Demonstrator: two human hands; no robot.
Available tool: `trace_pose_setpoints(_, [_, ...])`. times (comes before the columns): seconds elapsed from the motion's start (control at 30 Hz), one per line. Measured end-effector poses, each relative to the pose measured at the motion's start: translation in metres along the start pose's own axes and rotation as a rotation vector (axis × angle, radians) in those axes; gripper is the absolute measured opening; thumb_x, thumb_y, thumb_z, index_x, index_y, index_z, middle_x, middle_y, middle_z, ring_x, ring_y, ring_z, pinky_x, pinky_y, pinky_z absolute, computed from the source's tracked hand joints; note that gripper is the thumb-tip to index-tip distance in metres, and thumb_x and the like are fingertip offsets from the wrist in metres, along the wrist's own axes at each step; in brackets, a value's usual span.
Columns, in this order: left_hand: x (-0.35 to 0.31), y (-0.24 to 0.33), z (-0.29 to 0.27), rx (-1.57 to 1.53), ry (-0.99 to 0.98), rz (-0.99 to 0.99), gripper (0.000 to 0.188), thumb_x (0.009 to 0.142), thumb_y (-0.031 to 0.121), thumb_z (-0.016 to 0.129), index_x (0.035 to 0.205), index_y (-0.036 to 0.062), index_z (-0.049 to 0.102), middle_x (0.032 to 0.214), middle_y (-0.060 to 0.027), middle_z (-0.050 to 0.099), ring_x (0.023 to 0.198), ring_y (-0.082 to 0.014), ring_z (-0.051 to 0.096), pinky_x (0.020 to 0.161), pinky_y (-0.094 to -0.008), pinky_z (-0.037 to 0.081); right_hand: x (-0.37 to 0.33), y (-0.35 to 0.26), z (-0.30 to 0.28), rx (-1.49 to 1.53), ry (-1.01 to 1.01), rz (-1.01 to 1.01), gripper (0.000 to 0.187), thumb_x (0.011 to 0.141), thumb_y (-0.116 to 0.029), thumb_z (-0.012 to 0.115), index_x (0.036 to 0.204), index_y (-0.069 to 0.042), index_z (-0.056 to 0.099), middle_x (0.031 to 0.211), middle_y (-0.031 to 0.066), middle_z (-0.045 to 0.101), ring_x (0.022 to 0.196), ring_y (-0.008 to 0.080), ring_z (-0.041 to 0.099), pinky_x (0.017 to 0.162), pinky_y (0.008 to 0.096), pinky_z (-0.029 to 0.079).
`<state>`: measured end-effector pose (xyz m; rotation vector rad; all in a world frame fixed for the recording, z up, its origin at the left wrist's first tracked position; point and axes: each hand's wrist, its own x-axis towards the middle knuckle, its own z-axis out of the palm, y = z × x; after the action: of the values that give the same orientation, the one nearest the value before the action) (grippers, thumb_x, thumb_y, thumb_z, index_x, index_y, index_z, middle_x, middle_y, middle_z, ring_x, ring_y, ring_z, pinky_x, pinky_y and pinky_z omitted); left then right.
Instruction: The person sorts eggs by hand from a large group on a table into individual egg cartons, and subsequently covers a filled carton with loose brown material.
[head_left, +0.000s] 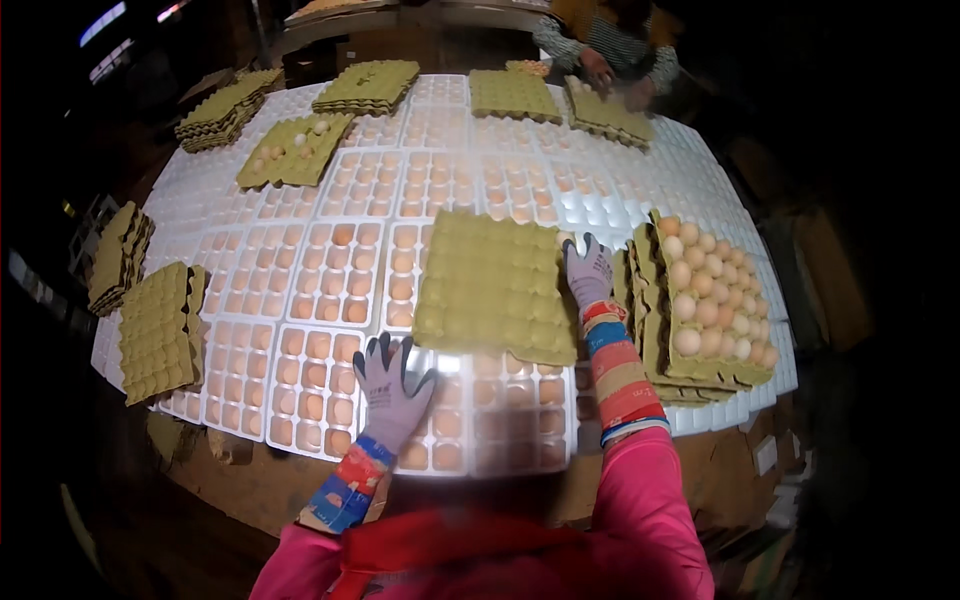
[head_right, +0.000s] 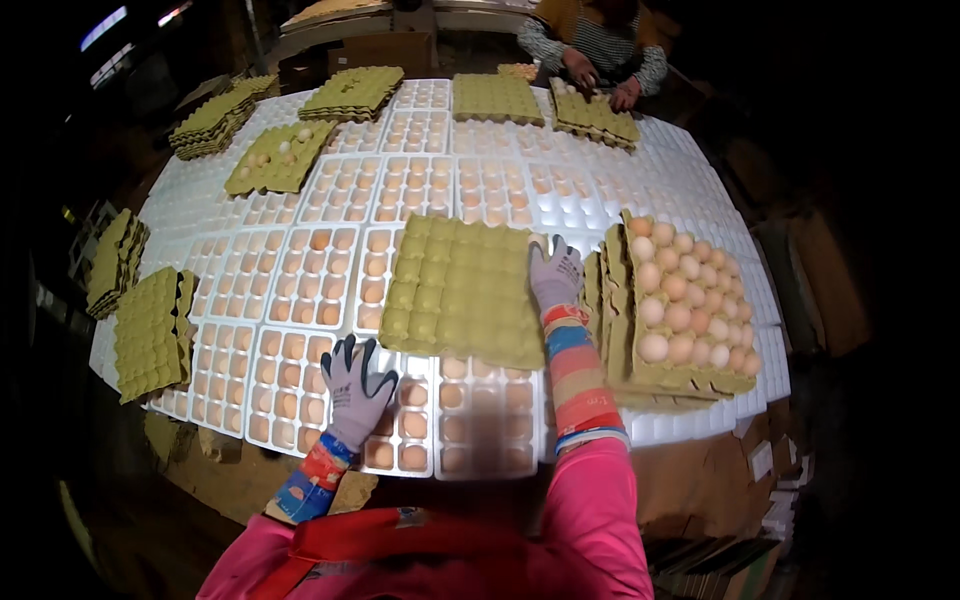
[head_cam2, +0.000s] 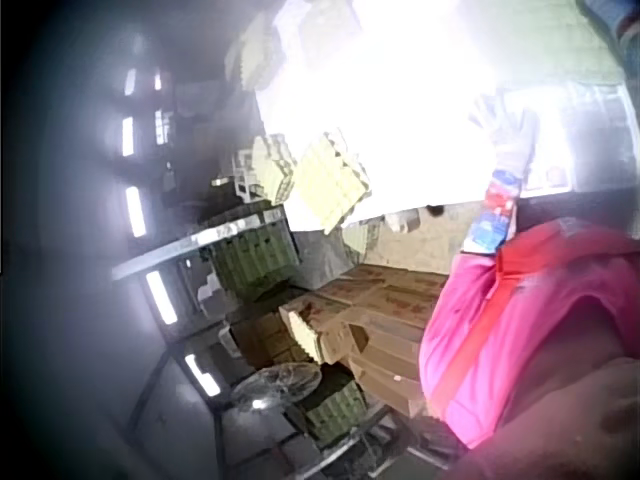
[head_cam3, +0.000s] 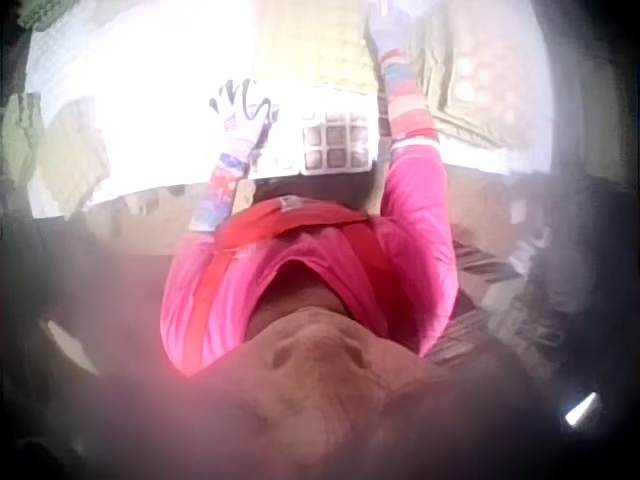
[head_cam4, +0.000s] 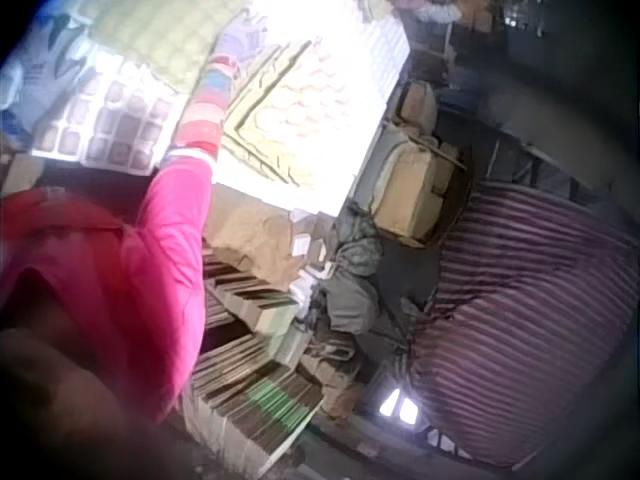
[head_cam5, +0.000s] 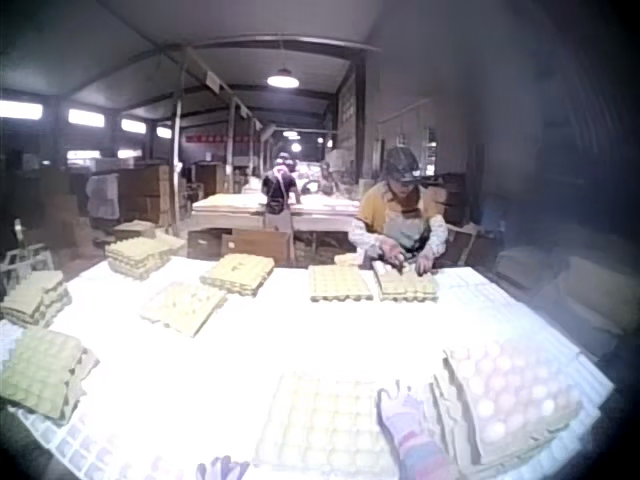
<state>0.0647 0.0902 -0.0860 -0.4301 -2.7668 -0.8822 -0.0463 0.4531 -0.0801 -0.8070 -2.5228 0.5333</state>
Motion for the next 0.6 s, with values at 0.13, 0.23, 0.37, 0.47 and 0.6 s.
trace_pose_setpoints(0.13, [0.07, -0.004, 0.058, 0.168, -0.043, -0.417, 0.091, 0.078, 0.061, 0.063, 0.142, 0.0013, 0.038, 0.15, -0.0271, 0.032, 0.142, -0.0415, 0.022, 0.115, -0.0599, 0.003, 0.04, -0.047, 0.022, -0.275, -0.382, 0.096, 0.07, 0.083, -0.061, 0.055, 0.137, -0.016, 0.051, 0.132, 0.016, 0.054, 0.124, 0.0369, 0.051, 0.103, 0.0479, 0.04])
trace_pose_setpoints(0.23, [0.085, 0.018, 0.058, -0.372, 0.035, -0.435, 0.064, 0.077, 0.041, 0.073, 0.123, 0.0013, 0.051, 0.117, -0.0222, 0.058, 0.111, -0.0388, 0.054, 0.096, -0.0473, 0.042, 0.052, -0.008, 0.041, -0.328, -0.224, -0.046, 0.049, 0.079, -0.042, 0.056, 0.113, -0.007, 0.064, 0.115, 0.0207, 0.063, 0.115, 0.0342, 0.056, 0.095, 0.0447, 0.046])
trace_pose_setpoints(0.37, [0.074, 0.008, 0.022, -0.768, 0.196, -0.471, 0.046, 0.081, 0.029, 0.072, 0.118, 0.005, 0.06, 0.112, -0.0172, 0.065, 0.101, -0.0299, 0.064, 0.09, -0.0381, 0.049, 0.03, -0.035, 0.004, 0.16, -0.099, -0.053, 0.042, 0.085, -0.037, 0.061, 0.104, 0.0, 0.066, 0.102, 0.0232, 0.066, 0.095, 0.0377, 0.062, 0.084, 0.0442, 0.047])
trace_pose_setpoints(0.47, [0.066, -0.033, -0.042, -1.082, 0.402, -0.473, 0.044, 0.084, 0.019, 0.069, 0.12, -0.0045, 0.06, 0.11, -0.0137, 0.068, 0.099, -0.0199, 0.064, 0.09, -0.0326, 0.049, 0.033, -0.033, 0.006, 0.996, -0.192, 0.077, 0.033, 0.093, -0.032, 0.06, 0.113, -0.006, 0.066, 0.104, 0.0061, 0.068, 0.088, 0.0162, 0.063, 0.07, 0.0298, 0.051])
trace_pose_setpoints(0.6, [-0.012, -0.181, -0.142, -0.965, 0.77, -0.52, 0.035, 0.091, 0.012, 0.06, 0.123, -0.0004, 0.061, 0.1, -0.0056, 0.07, 0.082, -0.009, 0.063, 0.067, -0.0218, 0.05, -0.057, -0.086, -0.011, 1.322, -0.616, -0.054, 0.034, 0.096, -0.02, 0.054, 0.126, -0.005, 0.056, 0.105, 0.0073, 0.066, 0.079, 0.0134, 0.059, 0.063, 0.0256, 0.048])
